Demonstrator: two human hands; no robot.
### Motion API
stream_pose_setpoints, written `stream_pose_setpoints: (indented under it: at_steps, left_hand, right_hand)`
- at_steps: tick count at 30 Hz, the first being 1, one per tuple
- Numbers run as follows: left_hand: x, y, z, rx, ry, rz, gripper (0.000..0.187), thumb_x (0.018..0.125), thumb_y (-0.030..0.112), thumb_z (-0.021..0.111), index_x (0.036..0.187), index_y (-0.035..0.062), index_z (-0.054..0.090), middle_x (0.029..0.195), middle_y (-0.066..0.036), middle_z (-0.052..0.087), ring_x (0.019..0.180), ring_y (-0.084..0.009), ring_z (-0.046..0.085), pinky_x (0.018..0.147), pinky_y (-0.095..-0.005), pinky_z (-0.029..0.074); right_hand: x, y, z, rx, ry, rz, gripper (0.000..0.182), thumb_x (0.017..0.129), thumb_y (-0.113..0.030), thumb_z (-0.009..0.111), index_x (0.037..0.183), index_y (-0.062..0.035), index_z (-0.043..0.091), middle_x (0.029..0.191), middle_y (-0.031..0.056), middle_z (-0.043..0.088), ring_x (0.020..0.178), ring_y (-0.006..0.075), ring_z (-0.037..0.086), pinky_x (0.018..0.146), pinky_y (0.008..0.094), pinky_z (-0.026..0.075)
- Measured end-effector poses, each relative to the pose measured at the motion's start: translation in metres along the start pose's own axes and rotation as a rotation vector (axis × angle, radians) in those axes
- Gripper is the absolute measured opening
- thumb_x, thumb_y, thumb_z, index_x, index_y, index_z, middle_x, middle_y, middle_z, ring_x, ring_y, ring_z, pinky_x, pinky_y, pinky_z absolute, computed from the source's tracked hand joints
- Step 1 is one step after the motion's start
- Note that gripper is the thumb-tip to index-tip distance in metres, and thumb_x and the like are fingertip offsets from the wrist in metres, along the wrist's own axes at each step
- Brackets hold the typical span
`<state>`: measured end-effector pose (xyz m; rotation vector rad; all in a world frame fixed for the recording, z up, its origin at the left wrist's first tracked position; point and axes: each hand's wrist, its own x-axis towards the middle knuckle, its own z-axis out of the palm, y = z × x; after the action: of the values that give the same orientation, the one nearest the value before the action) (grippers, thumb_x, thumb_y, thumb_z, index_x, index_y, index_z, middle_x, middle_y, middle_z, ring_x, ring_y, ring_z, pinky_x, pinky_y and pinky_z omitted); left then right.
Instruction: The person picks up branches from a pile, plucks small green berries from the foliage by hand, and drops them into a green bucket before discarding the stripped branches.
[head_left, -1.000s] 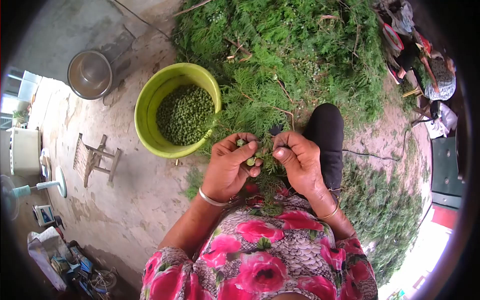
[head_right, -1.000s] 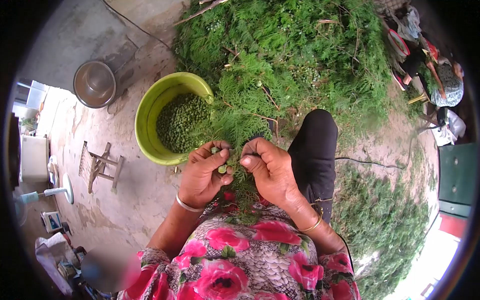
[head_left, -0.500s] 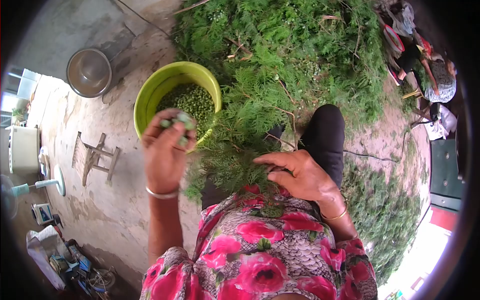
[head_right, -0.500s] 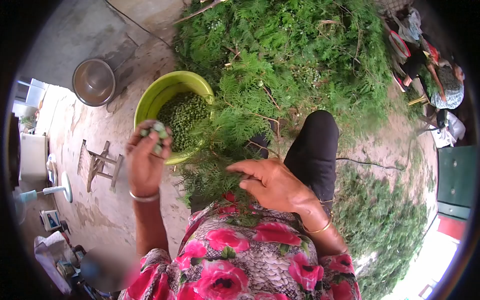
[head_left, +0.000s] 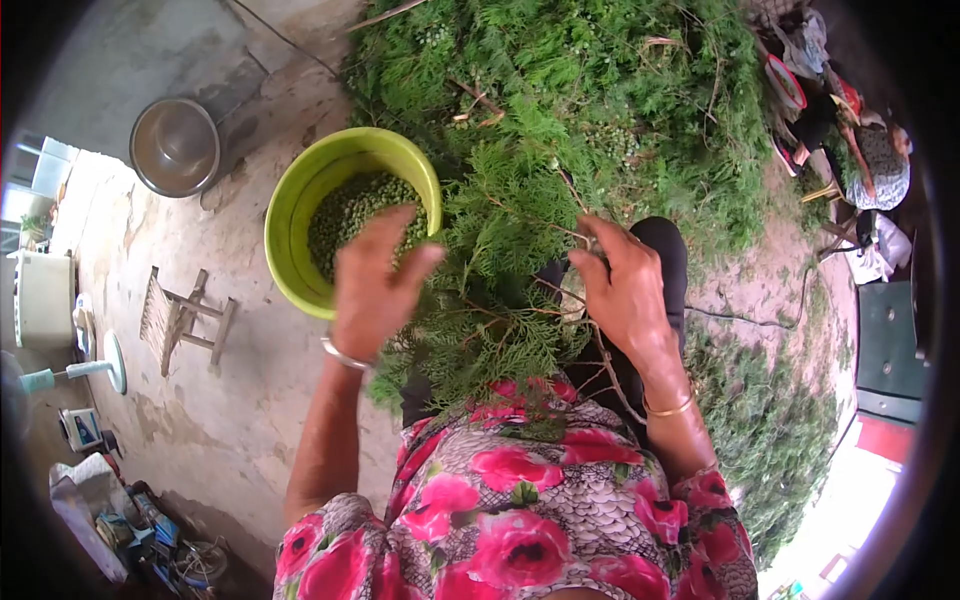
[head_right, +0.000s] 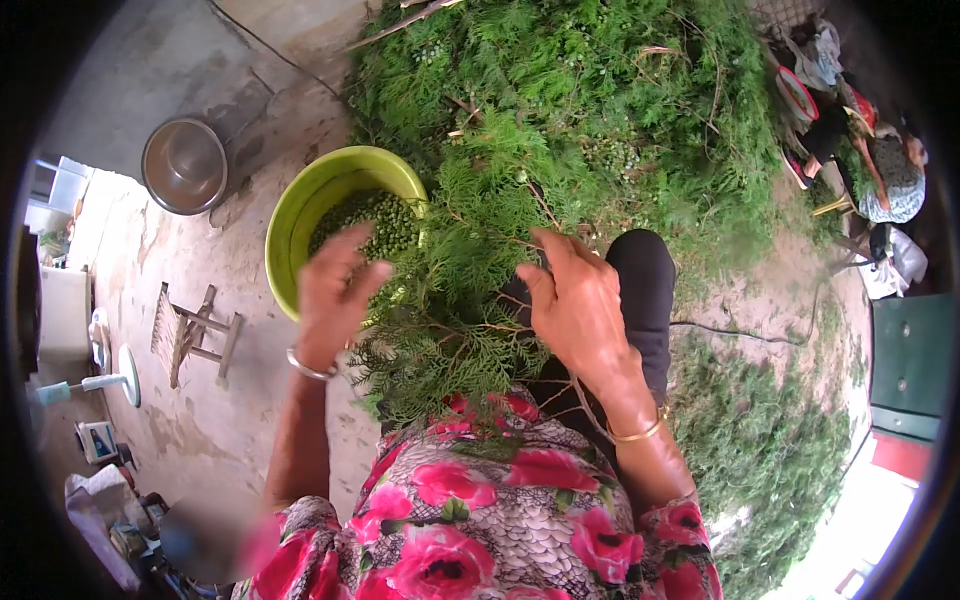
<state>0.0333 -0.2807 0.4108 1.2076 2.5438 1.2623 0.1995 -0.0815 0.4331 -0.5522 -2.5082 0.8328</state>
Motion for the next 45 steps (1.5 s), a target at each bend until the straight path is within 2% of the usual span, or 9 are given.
stream_pose_setpoints:
  at_steps: [11,14,19,22,25,32,37,39,45]
  left_hand:
    - [-0.057,0.057,0.065,-0.085,-0.508,0.266,0.071,0.075,0.036,0.070,0.126,-0.0052,0.043,0.128,-0.027,0.044,0.122,-0.0454,0.039,0.102,-0.0470,0.035]
    - [-0.056,0.066,0.059,-0.115,-0.410,0.191,0.071,0.073,0.032,0.071,0.126,-0.0057,0.042,0.130,-0.026,0.042,0.121,-0.0457,0.039,0.101,-0.0472,0.035]
    - [-0.049,0.059,0.065,-0.094,-0.411,0.197,0.067,0.073,0.028,0.072,0.124,-0.0045,0.044,0.130,-0.027,0.041,0.122,-0.0459,0.039,0.101,-0.0462,0.036]
    - [-0.041,0.060,0.054,-0.008,-0.434,0.237,0.052,0.075,0.023,0.071,0.115,-0.0049,0.053,0.122,-0.025,0.050,0.116,-0.0438,0.047,0.098,-0.0444,0.039]
    - [-0.022,0.055,0.046,-0.397,-0.181,0.228,0.019,0.078,0.008,0.068,0.092,-0.0038,0.064,0.088,-0.017,0.066,0.086,-0.0303,0.065,0.080,-0.0359,0.050]
    - [0.012,0.077,0.068,-0.350,0.019,0.013,0.028,0.076,0.004,0.071,0.102,0.0011,0.063,0.080,-0.011,0.066,0.065,-0.0189,0.064,0.059,-0.0273,0.049]
    - [0.023,0.075,0.093,-0.302,0.169,0.240,0.027,0.073,0.007,0.077,0.087,-0.0003,0.056,0.071,-0.007,0.061,0.055,-0.0075,0.055,0.048,-0.0232,0.044]
    - [0.020,0.070,0.097,-0.427,0.099,0.139,0.024,0.075,0.007,0.076,0.087,0.0000,0.057,0.069,-0.006,0.060,0.054,-0.0069,0.054,0.048,-0.0237,0.044]
    - [0.019,0.063,0.081,-0.871,-0.212,-0.150,0.014,0.080,0.004,0.070,0.086,-0.0030,0.060,0.064,-0.003,0.057,0.050,-0.0055,0.048,0.046,-0.0230,0.043]
  right_hand:
    - [0.014,0.030,0.043,-0.082,-0.166,0.158,0.018,0.080,-0.007,0.059,0.096,0.0003,0.063,0.089,0.0217,0.064,0.086,0.0395,0.060,0.074,0.0454,0.049]
    - [0.014,0.037,0.046,0.002,-0.089,0.036,0.012,0.081,-0.007,0.059,0.088,0.0005,0.064,0.080,0.0185,0.064,0.076,0.0332,0.062,0.069,0.0406,0.049]
    - [0.007,0.039,0.043,0.404,-0.057,0.297,0.016,0.085,-0.006,0.061,0.072,0.0013,0.056,0.063,0.0043,0.049,0.061,0.0112,0.046,0.056,0.0276,0.039]
    - [-0.001,0.047,0.045,0.421,0.026,0.404,0.028,0.087,-0.008,0.062,0.062,-0.0034,0.049,0.058,-0.0021,0.045,0.058,0.0084,0.044,0.053,0.0272,0.037]
    - [0.004,0.030,0.030,1.410,0.007,0.698,0.032,0.086,-0.007,0.065,0.063,-0.0107,0.043,0.067,-0.0024,0.043,0.068,0.0096,0.047,0.064,0.0250,0.041]
    - [-0.004,0.030,0.039,1.419,0.289,0.816,0.022,0.089,-0.006,0.060,0.069,-0.0069,0.052,0.072,-0.0003,0.053,0.063,0.0086,0.046,0.068,0.0254,0.042]
    - [0.000,0.010,0.025,1.294,0.113,0.711,0.020,0.087,-0.004,0.059,0.067,-0.0055,0.057,0.067,-0.0034,0.053,0.065,0.0058,0.046,0.062,0.0241,0.038]
    - [-0.001,0.014,0.024,1.246,0.169,0.826,0.021,0.086,-0.003,0.059,0.066,-0.0053,0.057,0.065,-0.0037,0.053,0.064,0.0055,0.046,0.060,0.0241,0.037]
    - [-0.004,0.040,0.026,1.244,-0.141,0.520,0.020,0.083,-0.007,0.062,0.063,-0.0040,0.058,0.062,-0.0019,0.056,0.060,0.0066,0.046,0.056,0.0251,0.036]
